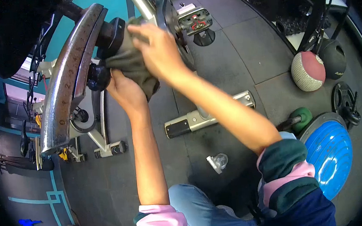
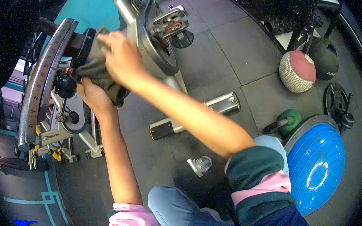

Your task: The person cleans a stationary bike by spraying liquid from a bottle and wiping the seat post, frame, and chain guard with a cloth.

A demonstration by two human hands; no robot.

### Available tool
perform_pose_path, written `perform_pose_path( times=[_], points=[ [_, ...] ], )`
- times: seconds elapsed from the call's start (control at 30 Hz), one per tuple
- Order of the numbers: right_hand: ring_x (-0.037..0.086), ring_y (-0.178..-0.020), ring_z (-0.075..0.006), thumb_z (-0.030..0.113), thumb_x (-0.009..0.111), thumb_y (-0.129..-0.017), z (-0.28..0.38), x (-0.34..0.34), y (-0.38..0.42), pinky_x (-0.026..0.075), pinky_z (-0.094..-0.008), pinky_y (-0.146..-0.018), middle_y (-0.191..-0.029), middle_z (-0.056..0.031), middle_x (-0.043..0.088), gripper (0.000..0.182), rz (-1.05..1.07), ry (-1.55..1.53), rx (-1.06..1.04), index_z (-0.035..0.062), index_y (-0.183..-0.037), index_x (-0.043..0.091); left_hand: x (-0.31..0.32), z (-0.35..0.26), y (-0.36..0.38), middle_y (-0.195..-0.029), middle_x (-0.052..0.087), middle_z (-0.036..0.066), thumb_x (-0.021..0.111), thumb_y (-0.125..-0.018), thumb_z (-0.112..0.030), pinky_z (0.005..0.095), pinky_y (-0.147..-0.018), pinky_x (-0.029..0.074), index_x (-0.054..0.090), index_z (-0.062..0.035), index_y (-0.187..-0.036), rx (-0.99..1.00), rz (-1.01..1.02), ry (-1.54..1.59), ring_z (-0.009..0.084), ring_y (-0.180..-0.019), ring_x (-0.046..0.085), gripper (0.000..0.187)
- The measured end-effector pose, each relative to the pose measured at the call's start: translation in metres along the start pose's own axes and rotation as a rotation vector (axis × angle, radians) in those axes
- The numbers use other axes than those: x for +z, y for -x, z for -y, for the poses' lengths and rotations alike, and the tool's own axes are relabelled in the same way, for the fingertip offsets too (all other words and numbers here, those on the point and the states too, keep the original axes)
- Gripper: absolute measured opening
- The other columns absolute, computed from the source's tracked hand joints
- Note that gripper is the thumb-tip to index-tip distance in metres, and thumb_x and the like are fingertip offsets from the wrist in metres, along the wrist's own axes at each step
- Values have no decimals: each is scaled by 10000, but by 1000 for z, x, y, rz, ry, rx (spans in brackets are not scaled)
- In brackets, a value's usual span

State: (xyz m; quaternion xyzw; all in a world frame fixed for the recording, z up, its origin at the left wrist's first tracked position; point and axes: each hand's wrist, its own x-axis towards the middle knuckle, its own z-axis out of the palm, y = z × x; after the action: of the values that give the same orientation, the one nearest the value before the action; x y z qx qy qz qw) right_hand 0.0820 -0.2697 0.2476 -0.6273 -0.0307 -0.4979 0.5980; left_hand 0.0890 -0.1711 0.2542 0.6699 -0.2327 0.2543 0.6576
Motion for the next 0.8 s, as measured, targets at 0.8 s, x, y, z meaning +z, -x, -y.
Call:
perform_pose_path(
  times=[0.8],
  points=[
    [644,-893,-339,104,569,-869,5,-29,60,482,-383,-778,-942,-192,654,182,10,-93,303,20,-1004,657,-14,-2,33,-1066,609,207,391,-938,-171,394,-879,408,545,53,-1095,-107,23,-107,328,-988,574,314]
  ],
)
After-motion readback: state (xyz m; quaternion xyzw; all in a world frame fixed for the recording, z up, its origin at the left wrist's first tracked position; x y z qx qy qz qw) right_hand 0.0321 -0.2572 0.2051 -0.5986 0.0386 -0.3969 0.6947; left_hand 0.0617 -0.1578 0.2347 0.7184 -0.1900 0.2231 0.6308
